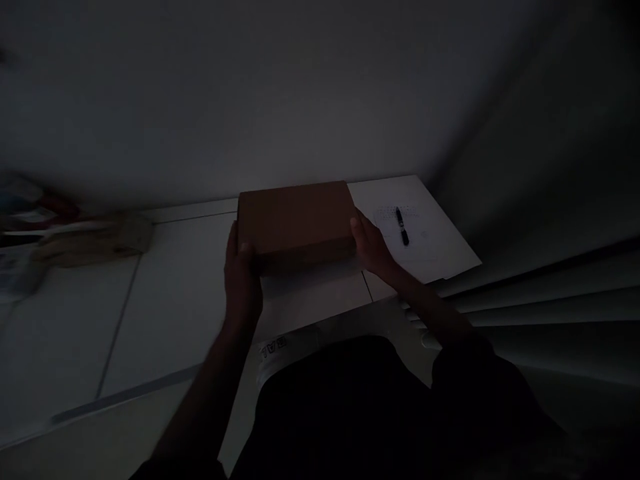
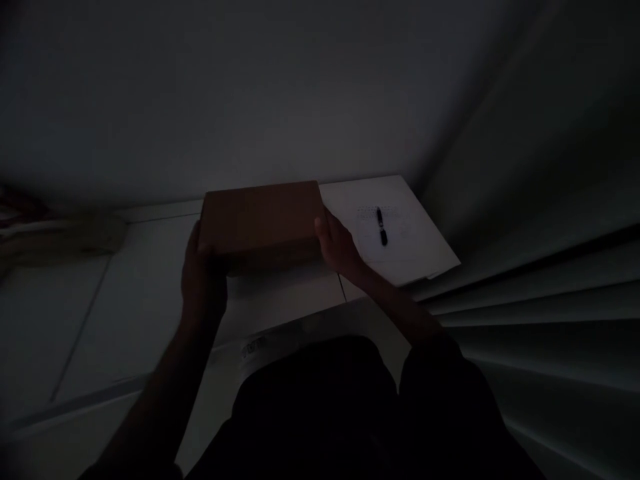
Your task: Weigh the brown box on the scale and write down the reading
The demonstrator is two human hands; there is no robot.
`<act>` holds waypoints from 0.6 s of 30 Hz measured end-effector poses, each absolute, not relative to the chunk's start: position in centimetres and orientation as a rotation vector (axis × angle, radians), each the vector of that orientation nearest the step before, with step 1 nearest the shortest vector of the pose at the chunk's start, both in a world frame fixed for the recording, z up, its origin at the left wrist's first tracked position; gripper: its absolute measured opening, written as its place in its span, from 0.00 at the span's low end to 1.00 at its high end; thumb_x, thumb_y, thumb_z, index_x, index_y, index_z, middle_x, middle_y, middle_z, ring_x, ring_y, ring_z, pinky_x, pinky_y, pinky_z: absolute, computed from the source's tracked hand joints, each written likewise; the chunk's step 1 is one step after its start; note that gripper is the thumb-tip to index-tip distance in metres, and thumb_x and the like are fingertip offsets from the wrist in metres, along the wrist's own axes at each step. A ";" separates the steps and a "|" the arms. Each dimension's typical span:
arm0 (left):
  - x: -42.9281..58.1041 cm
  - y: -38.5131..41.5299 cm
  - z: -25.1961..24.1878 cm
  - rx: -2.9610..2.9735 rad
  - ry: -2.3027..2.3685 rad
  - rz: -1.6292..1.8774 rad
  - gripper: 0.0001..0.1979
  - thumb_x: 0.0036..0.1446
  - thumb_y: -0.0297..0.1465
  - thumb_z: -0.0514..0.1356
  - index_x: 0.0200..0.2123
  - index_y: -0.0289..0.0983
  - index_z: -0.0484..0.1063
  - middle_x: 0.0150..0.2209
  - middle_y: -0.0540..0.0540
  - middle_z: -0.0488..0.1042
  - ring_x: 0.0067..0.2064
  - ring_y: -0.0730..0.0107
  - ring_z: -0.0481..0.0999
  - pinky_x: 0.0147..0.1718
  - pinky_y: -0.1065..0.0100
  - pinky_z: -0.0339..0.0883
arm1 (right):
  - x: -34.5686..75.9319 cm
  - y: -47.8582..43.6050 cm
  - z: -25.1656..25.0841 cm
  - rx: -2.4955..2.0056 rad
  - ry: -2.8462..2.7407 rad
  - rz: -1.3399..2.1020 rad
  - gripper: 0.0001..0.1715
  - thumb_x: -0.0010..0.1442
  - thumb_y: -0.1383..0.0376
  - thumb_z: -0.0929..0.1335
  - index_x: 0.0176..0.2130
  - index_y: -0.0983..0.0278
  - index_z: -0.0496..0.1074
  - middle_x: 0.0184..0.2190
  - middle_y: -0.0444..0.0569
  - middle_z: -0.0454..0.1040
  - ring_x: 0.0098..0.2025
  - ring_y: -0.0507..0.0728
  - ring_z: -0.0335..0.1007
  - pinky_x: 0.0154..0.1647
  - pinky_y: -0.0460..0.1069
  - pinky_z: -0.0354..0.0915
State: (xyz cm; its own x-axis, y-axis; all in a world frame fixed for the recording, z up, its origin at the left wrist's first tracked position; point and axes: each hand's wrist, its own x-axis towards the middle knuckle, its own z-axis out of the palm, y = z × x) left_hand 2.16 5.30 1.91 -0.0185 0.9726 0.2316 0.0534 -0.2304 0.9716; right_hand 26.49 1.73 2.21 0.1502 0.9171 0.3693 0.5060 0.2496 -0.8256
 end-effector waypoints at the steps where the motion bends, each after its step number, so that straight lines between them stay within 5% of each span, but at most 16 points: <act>1: 2.2 5.3 1.9 1.387 1.147 1.369 0.30 0.69 0.40 0.52 0.70 0.37 0.55 0.68 0.44 0.57 0.69 0.60 0.57 0.66 0.61 0.53 | 26.5 1.7 2.1 -1.386 -1.504 0.508 0.43 0.72 0.39 0.52 0.70 0.62 0.56 0.66 0.51 0.58 0.68 0.60 0.53 0.71 0.56 0.53; 18: 2.5 5.3 0.9 1.355 1.161 1.377 0.32 0.69 0.40 0.52 0.71 0.34 0.53 0.69 0.43 0.54 0.69 0.60 0.56 0.66 0.63 0.53 | 26.7 2.1 1.2 -1.390 -1.494 0.554 0.44 0.71 0.38 0.51 0.70 0.63 0.55 0.67 0.49 0.56 0.69 0.59 0.51 0.72 0.55 0.50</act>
State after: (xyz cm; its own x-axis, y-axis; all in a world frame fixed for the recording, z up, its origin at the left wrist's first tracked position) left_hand 2.46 5.26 0.93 -0.0419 0.9789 0.1998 0.0316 -0.1986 0.9796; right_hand 26.67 2.05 1.24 0.1382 0.9291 0.3430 0.4809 0.2399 -0.8433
